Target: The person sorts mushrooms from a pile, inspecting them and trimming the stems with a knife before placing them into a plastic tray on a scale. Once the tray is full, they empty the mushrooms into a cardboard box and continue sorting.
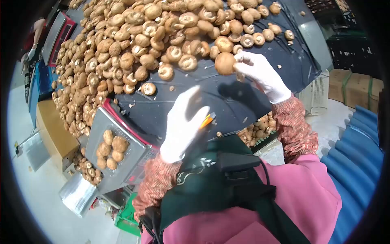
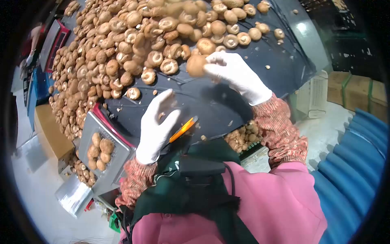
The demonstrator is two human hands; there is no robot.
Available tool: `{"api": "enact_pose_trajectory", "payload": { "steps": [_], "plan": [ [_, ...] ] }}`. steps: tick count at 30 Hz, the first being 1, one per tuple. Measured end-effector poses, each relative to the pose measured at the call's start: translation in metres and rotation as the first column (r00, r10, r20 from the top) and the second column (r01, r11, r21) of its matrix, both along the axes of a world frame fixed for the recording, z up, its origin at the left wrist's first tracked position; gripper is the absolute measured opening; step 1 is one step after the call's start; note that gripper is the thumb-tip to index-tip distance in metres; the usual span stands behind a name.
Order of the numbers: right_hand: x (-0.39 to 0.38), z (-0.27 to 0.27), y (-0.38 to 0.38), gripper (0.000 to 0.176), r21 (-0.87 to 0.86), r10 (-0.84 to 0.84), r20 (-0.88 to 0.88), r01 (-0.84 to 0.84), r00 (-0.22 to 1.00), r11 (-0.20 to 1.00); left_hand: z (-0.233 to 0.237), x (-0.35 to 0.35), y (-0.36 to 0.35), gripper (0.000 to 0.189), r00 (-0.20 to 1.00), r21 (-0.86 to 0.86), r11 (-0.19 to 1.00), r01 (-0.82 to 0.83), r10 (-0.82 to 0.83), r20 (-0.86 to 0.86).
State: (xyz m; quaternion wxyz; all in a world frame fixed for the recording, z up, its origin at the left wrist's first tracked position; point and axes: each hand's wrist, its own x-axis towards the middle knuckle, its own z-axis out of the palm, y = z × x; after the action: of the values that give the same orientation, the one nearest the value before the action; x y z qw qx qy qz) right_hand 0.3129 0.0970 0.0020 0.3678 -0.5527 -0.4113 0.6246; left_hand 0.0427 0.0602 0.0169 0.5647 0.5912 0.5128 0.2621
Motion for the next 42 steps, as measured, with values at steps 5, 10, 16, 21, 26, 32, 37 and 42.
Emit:
{"api": "enact_pose_trajectory", "payload": {
  "steps": [5,10,16,21,26,32,37,42],
  "plan": [
    [-0.029,0.034,-0.017,0.021,0.002,0.189,0.102,-0.190,0.977,0.982,-0.005,0.024,0.011,0.068,0.962,0.040,0.998,0.050,-0.059,0.267],
    [-0.022,0.035,-0.028,0.021,0.119,0.130,0.204,-0.157,0.970,0.980,0.005,0.029,0.016,0.062,0.861,-0.368,0.930,0.015,0.175,0.478],
    [-0.026,0.034,-0.029,0.042,0.351,0.071,0.422,-0.235,0.904,0.906,0.001,0.027,0.014,0.058,0.797,-0.482,0.871,0.091,0.226,0.560],
    [-0.036,0.032,-0.027,0.055,0.419,0.083,0.374,-0.247,0.924,0.874,-0.006,0.025,0.015,0.055,0.692,-0.509,0.851,0.126,0.292,0.660],
    [-0.036,0.022,-0.031,0.045,0.337,0.083,0.242,-0.164,0.967,0.927,-0.023,0.009,0.011,0.056,0.332,-0.705,0.622,0.342,0.621,0.709],
    [-0.043,0.025,-0.036,0.038,0.242,0.132,0.231,-0.188,0.964,0.952,-0.021,-0.002,0.003,0.048,0.165,-0.748,0.533,0.394,0.760,0.628],
    [-0.064,0.029,-0.036,0.030,0.223,0.103,0.254,-0.162,0.962,0.961,-0.016,-0.031,-0.008,0.052,0.049,-0.667,0.629,0.399,0.712,0.701],
    [-0.104,0.092,-0.012,0.030,0.441,0.247,0.530,-0.513,0.811,0.737,0.011,-0.105,-0.033,0.048,0.472,-0.517,0.777,-0.358,0.629,0.618]
  ]
}}
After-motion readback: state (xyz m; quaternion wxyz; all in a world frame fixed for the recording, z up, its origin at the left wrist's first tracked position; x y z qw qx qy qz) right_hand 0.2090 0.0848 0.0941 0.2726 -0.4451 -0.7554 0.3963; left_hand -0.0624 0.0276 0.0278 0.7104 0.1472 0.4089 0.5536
